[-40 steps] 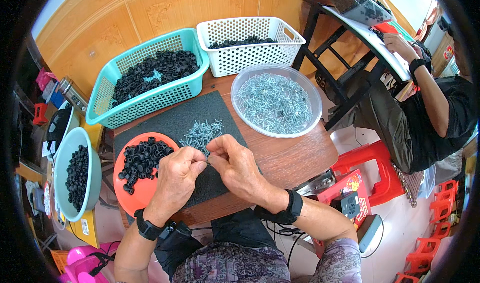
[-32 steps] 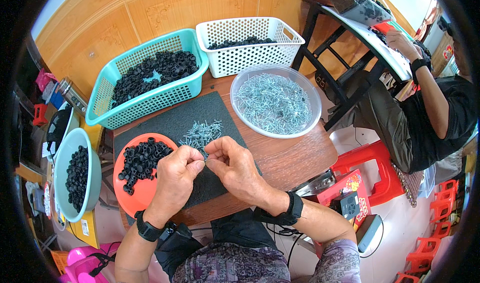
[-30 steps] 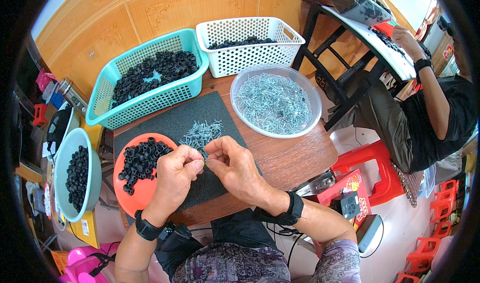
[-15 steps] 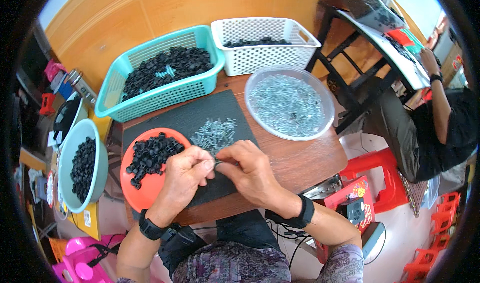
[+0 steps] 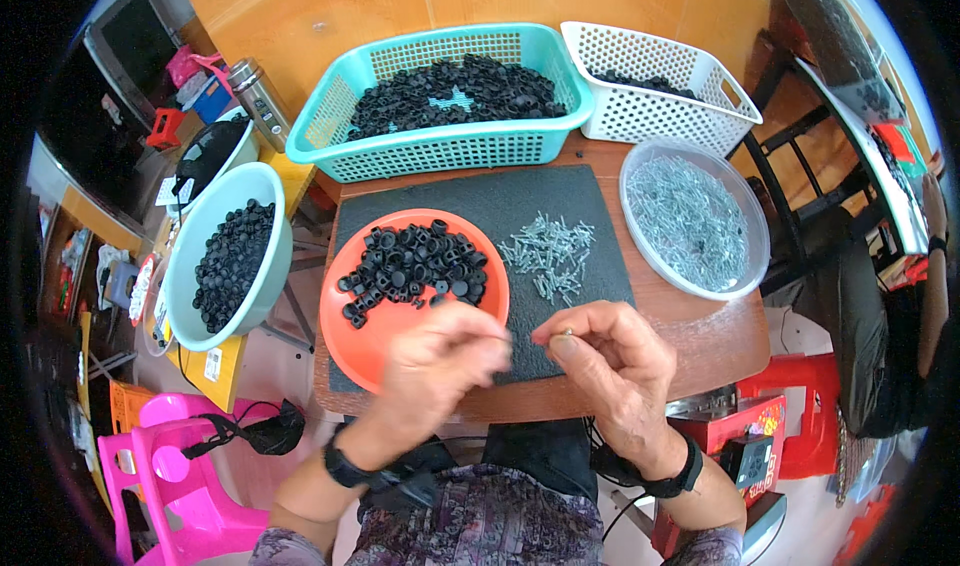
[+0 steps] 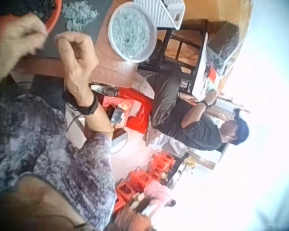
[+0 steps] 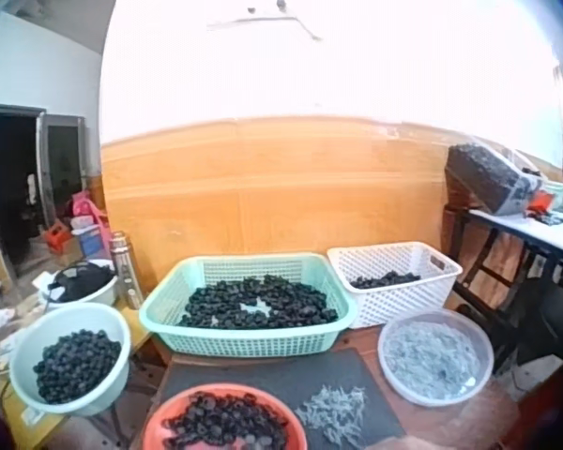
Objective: Assembling small black plastic components by hand.
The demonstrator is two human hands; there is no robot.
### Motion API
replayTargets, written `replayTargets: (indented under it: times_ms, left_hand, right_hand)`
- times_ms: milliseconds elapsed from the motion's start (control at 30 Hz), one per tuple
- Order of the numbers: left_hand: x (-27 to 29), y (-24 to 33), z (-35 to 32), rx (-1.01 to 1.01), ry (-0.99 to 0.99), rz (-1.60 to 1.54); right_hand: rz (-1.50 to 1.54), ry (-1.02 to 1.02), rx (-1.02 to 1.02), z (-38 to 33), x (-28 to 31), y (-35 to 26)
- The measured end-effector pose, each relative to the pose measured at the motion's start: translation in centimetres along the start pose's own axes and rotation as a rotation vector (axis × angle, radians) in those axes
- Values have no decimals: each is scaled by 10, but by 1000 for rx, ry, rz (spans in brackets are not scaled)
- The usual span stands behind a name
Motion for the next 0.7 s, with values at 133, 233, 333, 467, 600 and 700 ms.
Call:
replayTargets:
  times_ms: [133, 233, 333, 467, 600, 700]
  left_hand:
    - [62, 9, -11, -155, 111, 372]
    - [75, 6, -15, -85, 78, 581]
    - [65, 4, -19, -153, -61, 877]
    - [62, 5, -12, -226, -45, 1005]
    - [58, 4, -12, -240, -125, 1022]
    - [52, 3, -12, -264, -164, 1149]
  right_hand:
    - [-44, -23, -202, 1, 4, 11]
    - [-128, -33, -169, 4, 8, 20]
    - [-217, -76, -155, 3, 6, 22]
    - [-274, -99, -84, 2, 9, 25]
    - [-266, -65, -127, 3, 12, 23]
    - [-266, -68, -110, 4, 9, 23]
Point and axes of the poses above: each hand's wrist, its own z-axis towards the middle knuckle, its own x-axis out of the back of the hand, y = z × x, the point moved 4 cm from there along z, towards the middle knuckle, and after that the axes turned 3 degrees about -x, right-handed, at the moved point
